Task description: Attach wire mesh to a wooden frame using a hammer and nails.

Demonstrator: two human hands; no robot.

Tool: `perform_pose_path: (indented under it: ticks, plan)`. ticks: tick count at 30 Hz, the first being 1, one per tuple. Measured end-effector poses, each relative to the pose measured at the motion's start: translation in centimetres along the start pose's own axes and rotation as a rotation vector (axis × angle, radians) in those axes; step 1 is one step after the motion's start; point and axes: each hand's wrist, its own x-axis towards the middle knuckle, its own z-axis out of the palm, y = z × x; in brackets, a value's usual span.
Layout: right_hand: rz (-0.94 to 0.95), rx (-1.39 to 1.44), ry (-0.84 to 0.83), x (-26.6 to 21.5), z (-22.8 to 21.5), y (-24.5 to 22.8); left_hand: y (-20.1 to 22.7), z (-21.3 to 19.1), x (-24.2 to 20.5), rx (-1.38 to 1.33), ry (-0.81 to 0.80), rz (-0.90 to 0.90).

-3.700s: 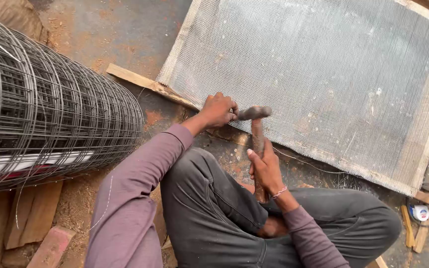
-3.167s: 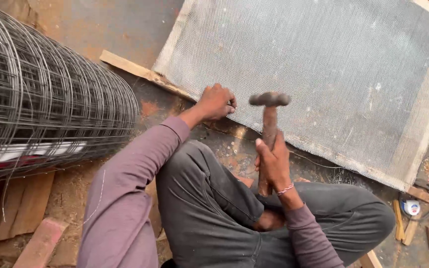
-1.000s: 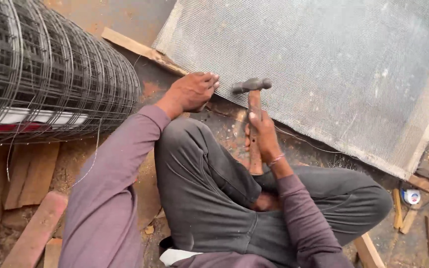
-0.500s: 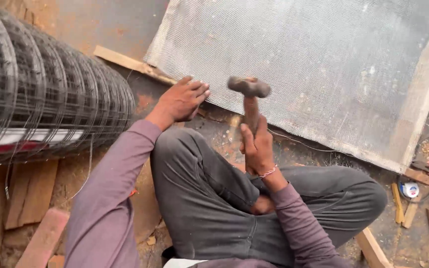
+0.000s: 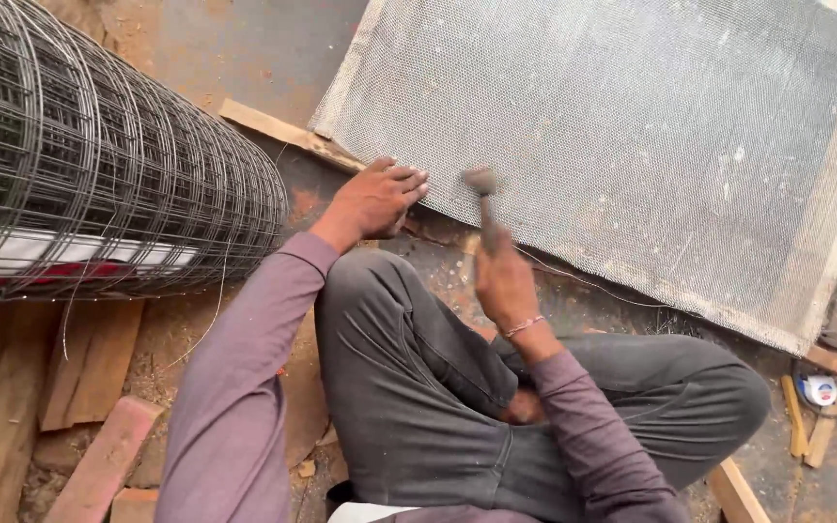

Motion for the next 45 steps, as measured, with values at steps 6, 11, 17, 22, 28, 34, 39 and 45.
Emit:
perform_pose_path:
  ticks: [6,11,17,22,28,34,39,45]
  plan:
    - [-0.164,-0.246,0.040,-1.2,-4.3,-7.8,-0.1,1.1,-0.2,-0.005,-0.001,-0.022]
    - [-0.332,-0.134,0.156,-0.5,-1.5,-3.2,-0.2,1.1,-0.2,-0.007,-0.008,-0.015]
    - [-0.095,-0.297,-0.002,0.2,-1.7,-3.2,-0.1,0.6,0.0,-0.008,0.034,0.026]
    - [-0.117,-0.279,0.014,-0.3,-1.2,-1.6,0.3,0.1,-0.1,-0.009,0.003,0.022]
    - [0.053,-0.240,-0.191,-2.8,-3.5,-0.8,-1.3,2.1,0.2,0.136,0.091,0.108]
    - [-0.008,-0.387,-0.358,-6.3,-4.4,0.6,0.7,-3.3,3.9,-0.132,-0.225,-0.102]
    - [-0.109,-0.650,-0.419,-6.7,-3.0,1.9,3.0,-7.2,5.6,-0.211,0.309,-0.430]
    - [-0.258,-0.430,-0.038,-8.4,-15.5,-2.9,2.4,-6.2,3.4,-0.173,0.123,-0.782]
